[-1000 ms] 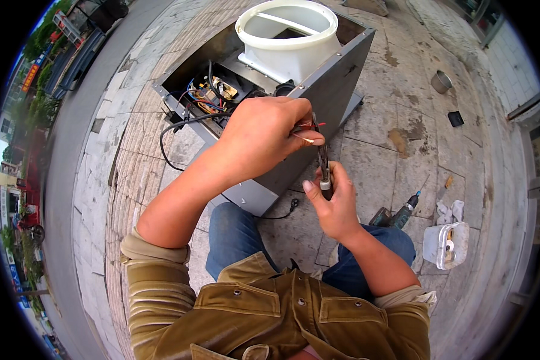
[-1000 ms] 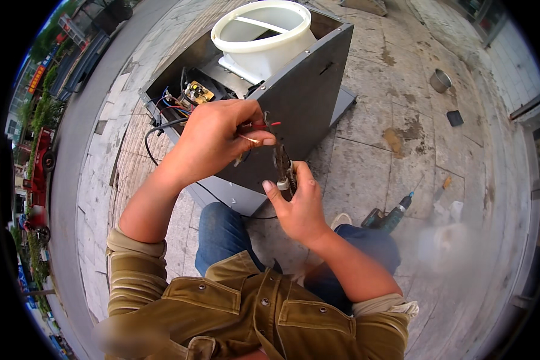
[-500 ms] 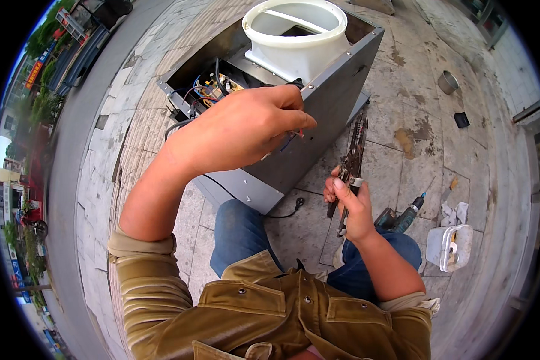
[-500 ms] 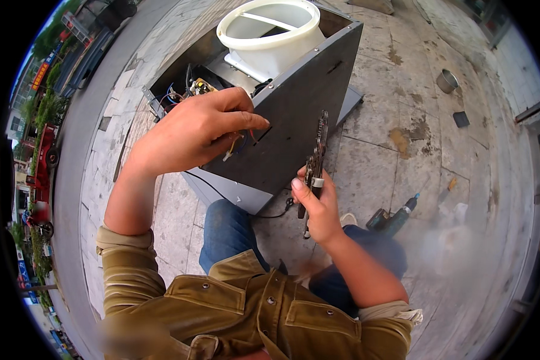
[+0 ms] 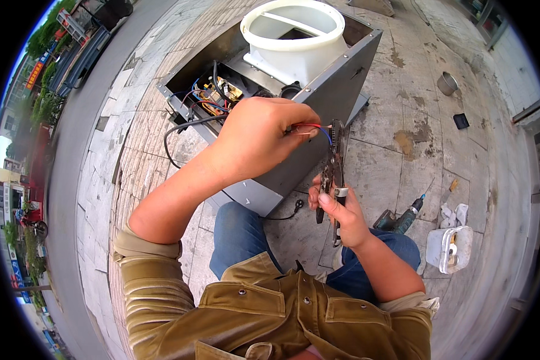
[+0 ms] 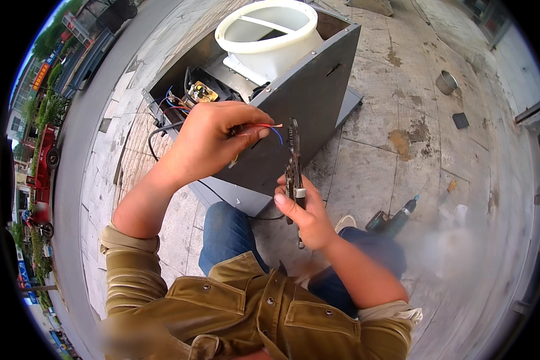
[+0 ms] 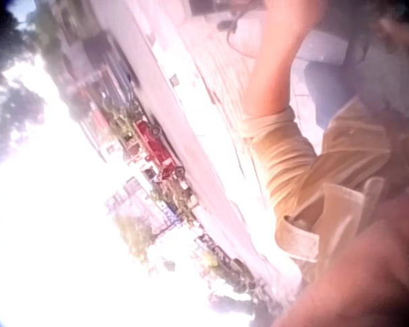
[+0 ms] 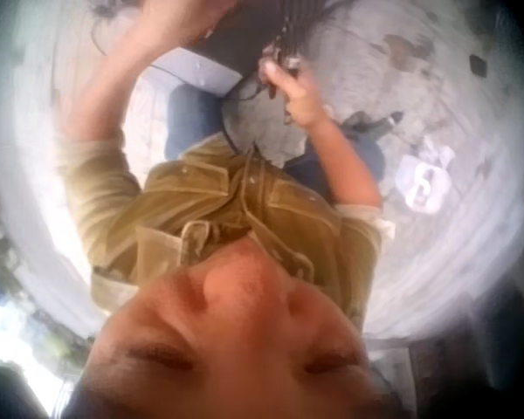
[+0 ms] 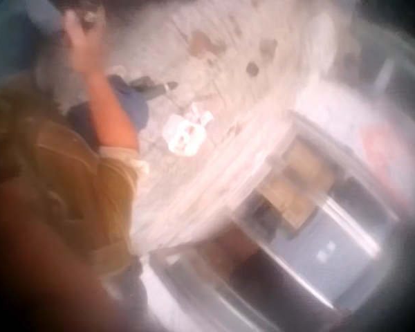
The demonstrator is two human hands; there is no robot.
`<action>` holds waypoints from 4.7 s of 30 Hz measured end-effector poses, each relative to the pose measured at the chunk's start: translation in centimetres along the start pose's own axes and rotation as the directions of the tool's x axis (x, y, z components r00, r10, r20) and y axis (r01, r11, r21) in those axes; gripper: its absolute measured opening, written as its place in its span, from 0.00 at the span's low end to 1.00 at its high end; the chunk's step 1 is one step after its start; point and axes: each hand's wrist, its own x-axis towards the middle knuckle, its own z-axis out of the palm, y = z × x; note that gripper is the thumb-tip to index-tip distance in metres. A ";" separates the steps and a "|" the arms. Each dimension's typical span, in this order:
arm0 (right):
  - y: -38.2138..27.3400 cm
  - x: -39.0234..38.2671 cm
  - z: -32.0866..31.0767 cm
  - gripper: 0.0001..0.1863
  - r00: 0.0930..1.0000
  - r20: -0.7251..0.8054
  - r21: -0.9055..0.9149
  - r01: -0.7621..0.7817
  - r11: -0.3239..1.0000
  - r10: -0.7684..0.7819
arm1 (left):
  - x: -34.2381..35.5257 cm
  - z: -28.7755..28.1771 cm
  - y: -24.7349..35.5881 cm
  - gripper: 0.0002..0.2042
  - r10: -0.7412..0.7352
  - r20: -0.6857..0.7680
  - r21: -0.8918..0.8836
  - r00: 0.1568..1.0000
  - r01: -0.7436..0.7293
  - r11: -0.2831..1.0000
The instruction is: The person works on the internal wiring of a metal electrical box placed on a sidewalk. They use a power drill to remove screws, strip wire ends with pliers, and connect wires to a circuit board. The person also handles a small container of screws and a white plastic component during the process.
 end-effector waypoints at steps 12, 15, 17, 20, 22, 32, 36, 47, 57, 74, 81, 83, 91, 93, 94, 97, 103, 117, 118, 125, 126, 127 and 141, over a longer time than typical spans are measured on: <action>-0.6 -0.5 1.1 0.25 1.000 0.030 0.026 0.006 1.000 -0.007 | 0.1 2.0 0.6 0.06 -0.022 -0.145 0.180 0.989 0.048 0.983; -0.4 -0.3 1.4 0.24 1.000 0.009 0.026 0.017 1.000 -0.017 | 0.2 1.9 0.6 0.05 0.012 -0.123 0.202 0.992 0.014 0.979; -0.3 -0.2 1.5 0.24 1.000 -0.004 0.031 0.021 0.999 -0.021 | 0.2 1.9 0.5 0.05 0.026 -0.109 0.210 0.994 -0.003 0.978; -0.2 -0.1 1.6 0.24 1.000 -0.010 0.035 0.016 0.999 -0.016 | 0.3 1.9 0.4 0.04 0.032 -0.104 0.213 0.994 -0.009 0.977; -0.3 0.0 1.8 0.24 1.000 -0.004 0.029 0.012 1.000 -0.012 | 0.3 1.8 0.6 0.04 0.024 -0.100 0.221 0.995 -0.001 0.975; -0.2 0.3 2.0 0.20 0.999 0.008 0.004 0.039 0.999 -0.039 | 0.5 1.9 0.4 0.04 0.029 -0.076 0.224 0.997 -0.011 0.974; -0.2 0.4 1.9 0.18 0.999 0.007 0.000 0.037 0.999 -0.037 | 0.5 1.9 0.4 0.05 0.018 -0.065 0.229 0.998 -0.003 0.973; -0.5 0.8 1.6 0.15 0.980 -0.152 -0.268 0.083 0.960 -0.127 | 0.6 1.6 0.7 0.09 0.047 -0.059 0.196 0.997 -0.034 0.980; 0.1 1.4 1.1 0.16 0.911 -0.322 -0.276 0.172 0.946 -0.259 | 0.4 0.9 -0.1 0.15 0.003 -0.104 0.212 0.995 0.019 0.977; 0.8 1.1 -0.2 0.16 0.979 -0.108 0.438 -0.111 0.892 0.175 | -0.1 -5.4 -0.6 0.10 0.201 0.377 0.316 0.904 -0.329 0.890; 1.0 0.8 -0.6 0.16 0.993 -0.090 0.418 -0.031 0.908 0.075 | -1.3 -2.7 -1.1 0.11 0.225 0.083 0.354 0.971 -0.240 0.904; 1.3 1.0 -1.0 0.17 0.996 -0.086 0.371 0.019 0.929 0.014 | -1.9 -0.9 -0.5 0.12 0.219 -0.009 0.419 0.976 -0.195 0.887; 0.7 1.0 0.6 0.25 0.995 -0.059 0.240 0.093 0.966 -0.081 | -4.9 2.4 -0.2 0.13 0.270 -0.175 0.280 0.947 -0.215 0.936; 1.5 1.3 -0.9 0.33 0.990 0.076 0.227 0.098 0.969 -0.118 | -5.3 2.3 -0.4 0.14 0.273 -0.195 0.264 0.942 -0.218 0.940; 1.8 1.5 -0.9 0.33 0.988 0.076 0.213 0.113 0.970 -0.132 | -5.5 2.2 -0.4 0.12 0.257 -0.195 0.235 0.947 -0.210 0.949; 2.6 1.7 -0.9 0.37 0.989 0.030 0.186 0.138 0.973 -0.146 | -5.7 2.0 -0.5 0.10 0.219 -0.298 0.126 0.929 -0.189 0.974; 2.0 2.2 0.6 0.37 0.983 0.127 0.139 0.114 0.984 -0.132 | -5.9 -0.6 -1.5 0.08 0.029 -0.407 -0.212 0.913 -0.125 0.969; 2.1 2.1 2.5 0.34 0.988 0.083 0.092 0.119 0.989 -0.127 | -4.4 -6.1 -2.7 0.07 0.384 0.188 0.460 0.904 -0.426 0.779; 2.1 2.1 2.5 0.34 0.987 0.085 0.092 0.126 0.988 -0.134 | -4.3 -5.9 -2.8 0.06 0.400 0.147 0.471 0.905 -0.419 0.776; 1.0 1.0 2.6 0.32 0.991 0.049 0.138 0.119 0.983 -0.127 | -3.2 -2.1 -1.6 0.09 0.197 -0.112 0.391 0.974 -0.139 0.910; 0.9 0.9 3.0 0.32 0.993 0.044 0.102 0.109 0.989 -0.114 | -3.1 -1.4 -1.5 0.09 0.164 -0.143 0.344 0.976 -0.106 0.933; 0.7 0.8 2.9 0.32 0.994 0.025 0.063 0.102 0.993 -0.103 | -2.9 -0.7 -1.6 0.09 0.160 -0.170 0.328 0.972 -0.097 0.940; 0.0 0.6 2.0 0.29 1.000 -0.011 0.050 0.008 0.999 -0.007 | -1.6 0.8 -0.3 0.13 0.260 -0.026 0.307 0.965 -0.240 0.921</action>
